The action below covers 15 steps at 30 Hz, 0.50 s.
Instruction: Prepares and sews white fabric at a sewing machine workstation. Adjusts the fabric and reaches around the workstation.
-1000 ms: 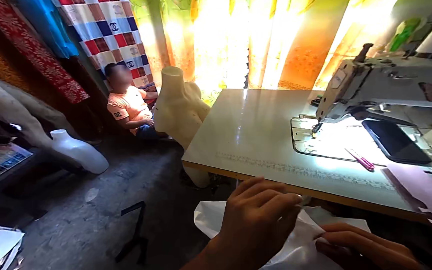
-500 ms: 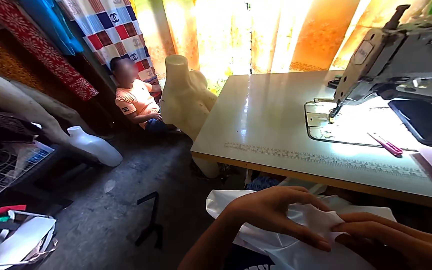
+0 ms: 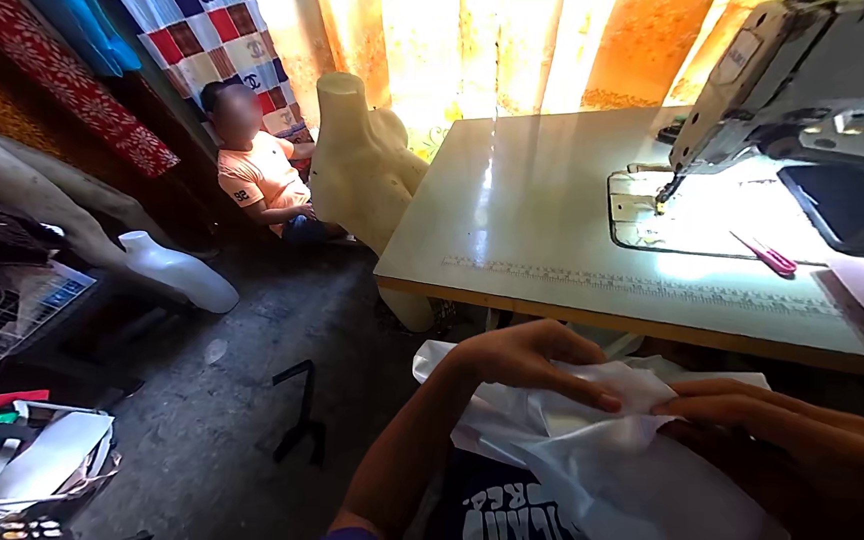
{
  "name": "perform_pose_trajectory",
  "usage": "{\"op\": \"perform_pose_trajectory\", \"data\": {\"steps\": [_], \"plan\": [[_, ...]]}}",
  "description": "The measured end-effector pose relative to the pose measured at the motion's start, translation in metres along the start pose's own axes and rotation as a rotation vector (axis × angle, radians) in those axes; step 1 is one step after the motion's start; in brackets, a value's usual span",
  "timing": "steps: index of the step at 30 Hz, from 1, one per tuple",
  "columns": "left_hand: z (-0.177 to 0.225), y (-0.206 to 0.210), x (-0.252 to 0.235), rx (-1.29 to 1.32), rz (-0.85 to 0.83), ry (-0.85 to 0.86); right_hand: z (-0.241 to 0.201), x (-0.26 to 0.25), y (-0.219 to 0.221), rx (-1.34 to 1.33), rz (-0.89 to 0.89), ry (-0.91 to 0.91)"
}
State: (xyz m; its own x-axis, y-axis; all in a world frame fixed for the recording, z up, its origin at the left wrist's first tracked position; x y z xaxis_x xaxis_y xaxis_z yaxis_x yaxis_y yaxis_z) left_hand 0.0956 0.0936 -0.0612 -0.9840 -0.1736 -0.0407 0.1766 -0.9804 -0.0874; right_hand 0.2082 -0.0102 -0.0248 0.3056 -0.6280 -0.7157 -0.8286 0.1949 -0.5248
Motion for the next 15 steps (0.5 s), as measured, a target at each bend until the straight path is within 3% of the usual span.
{"op": "perform_pose_trajectory", "data": {"steps": [5, 11, 15], "plan": [[0.007, 0.0, -0.001, 0.02, 0.072, -0.008, 0.002, 0.0, -0.005, -0.002, 0.02, 0.018], [0.022, -0.007, 0.005, -0.111, 0.274, -0.028, 0.012, -0.002, -0.01, 0.03, 0.097, 0.005], [0.018, -0.012, 0.004, -0.02, 0.332, -0.079, 0.021, -0.001, -0.012, 0.053, 0.17, 0.061]]}}
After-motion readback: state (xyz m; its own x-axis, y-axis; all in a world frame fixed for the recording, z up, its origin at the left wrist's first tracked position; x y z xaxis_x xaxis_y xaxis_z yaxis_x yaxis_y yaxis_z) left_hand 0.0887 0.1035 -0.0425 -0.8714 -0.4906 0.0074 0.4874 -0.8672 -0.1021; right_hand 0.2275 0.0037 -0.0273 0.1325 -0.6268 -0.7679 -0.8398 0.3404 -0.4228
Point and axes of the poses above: each hand's wrist, its own x-axis away from the middle knuckle, its own y-axis out of the palm, z = x × y, the point moved 8 cm from there along -x, towards the middle knuckle, and after that the axes turned 9 degrees about -y, right-handed, at the moved point
